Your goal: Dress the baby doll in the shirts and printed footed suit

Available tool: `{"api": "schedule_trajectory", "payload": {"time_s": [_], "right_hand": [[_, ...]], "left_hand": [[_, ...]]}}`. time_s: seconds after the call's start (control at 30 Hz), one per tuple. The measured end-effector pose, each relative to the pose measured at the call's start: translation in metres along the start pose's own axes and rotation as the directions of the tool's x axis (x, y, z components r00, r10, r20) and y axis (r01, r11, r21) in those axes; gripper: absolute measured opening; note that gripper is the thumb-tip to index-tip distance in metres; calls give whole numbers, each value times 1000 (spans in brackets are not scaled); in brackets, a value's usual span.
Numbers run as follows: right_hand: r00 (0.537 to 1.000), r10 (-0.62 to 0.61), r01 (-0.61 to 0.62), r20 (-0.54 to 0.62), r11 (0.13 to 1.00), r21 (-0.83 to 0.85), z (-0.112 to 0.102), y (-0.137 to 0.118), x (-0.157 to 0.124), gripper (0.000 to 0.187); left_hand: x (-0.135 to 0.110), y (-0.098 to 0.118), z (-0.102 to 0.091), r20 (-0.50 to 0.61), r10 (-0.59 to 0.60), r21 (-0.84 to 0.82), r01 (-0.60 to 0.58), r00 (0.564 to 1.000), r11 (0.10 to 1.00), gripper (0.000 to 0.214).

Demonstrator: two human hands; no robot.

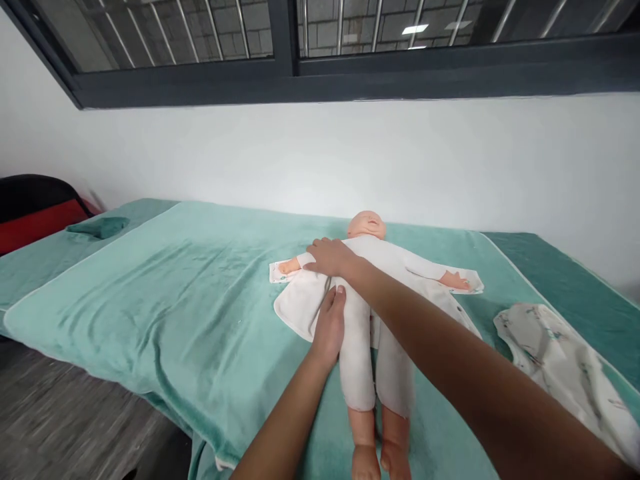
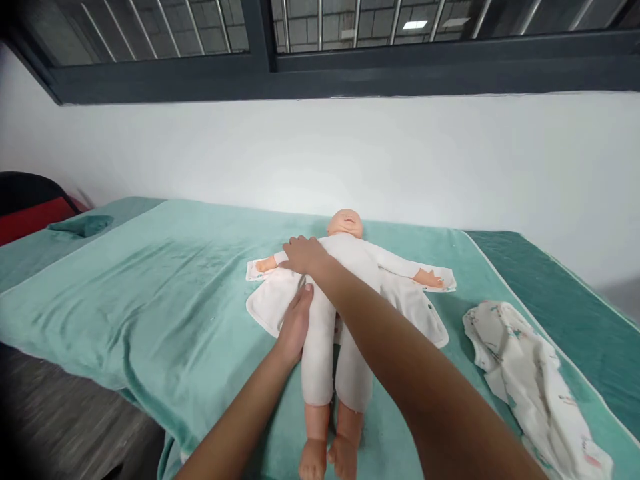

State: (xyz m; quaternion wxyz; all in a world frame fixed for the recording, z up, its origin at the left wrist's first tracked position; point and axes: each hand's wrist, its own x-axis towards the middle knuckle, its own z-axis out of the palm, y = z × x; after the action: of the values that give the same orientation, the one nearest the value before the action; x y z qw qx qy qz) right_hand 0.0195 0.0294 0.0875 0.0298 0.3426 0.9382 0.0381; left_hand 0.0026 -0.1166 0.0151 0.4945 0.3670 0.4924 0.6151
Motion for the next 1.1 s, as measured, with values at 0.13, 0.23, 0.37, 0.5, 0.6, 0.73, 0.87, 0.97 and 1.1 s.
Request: {"api": "schedule_trajectory", "payload": {"time_s": [0.13, 0.23, 0.37, 0.5, 0.6, 0.73, 0.87, 0.97, 1.1], "right_hand": [[999, 25, -25, 23, 1000, -11, 7, -4, 8, 32], [999, 48, -48, -10, 999, 8, -4, 7, -1, 29], [993, 84, -79, -81, 995, 68, -19, 22, -17, 35], [993, 65, -57, -101, 996, 73, -16, 31, -28, 36], [996, 19, -17, -85, 999, 34, -11, 33, -33, 43], [998, -12, 13, -62, 1000, 18, -11, 31, -35, 51], [1000, 7, -7, -1, 1000, -21, -12, 29, -36, 51], [999, 34, -32, 31, 997, -75, -9, 30, -36, 47], [994, 93, -87, 52, 990, -111, -2, 29, -34, 48]], "left_hand": [[-3, 1, 3, -66, 161, 324, -131, 985, 937, 48], [10, 5, -6, 10, 280, 555, -238, 960, 797, 39], [53, 12, -35, 51, 430, 870, -251, 902, 424, 26], [93, 13, -62, -155, 375, 935, 13, 914, 355, 22], [105, 9, -74, -199, 393, 797, -85, 898, 598, 9], [108, 4, -85, -317, 379, 373, -253, 869, 893, 9], [107, 4, -90, -391, 367, 244, -289, 844, 926, 12], [106, 6, -88, -397, 345, 117, -326, 850, 938, 21], [100, 10, -80, -255, 253, -79, -281, 933, 957, 26]]}}
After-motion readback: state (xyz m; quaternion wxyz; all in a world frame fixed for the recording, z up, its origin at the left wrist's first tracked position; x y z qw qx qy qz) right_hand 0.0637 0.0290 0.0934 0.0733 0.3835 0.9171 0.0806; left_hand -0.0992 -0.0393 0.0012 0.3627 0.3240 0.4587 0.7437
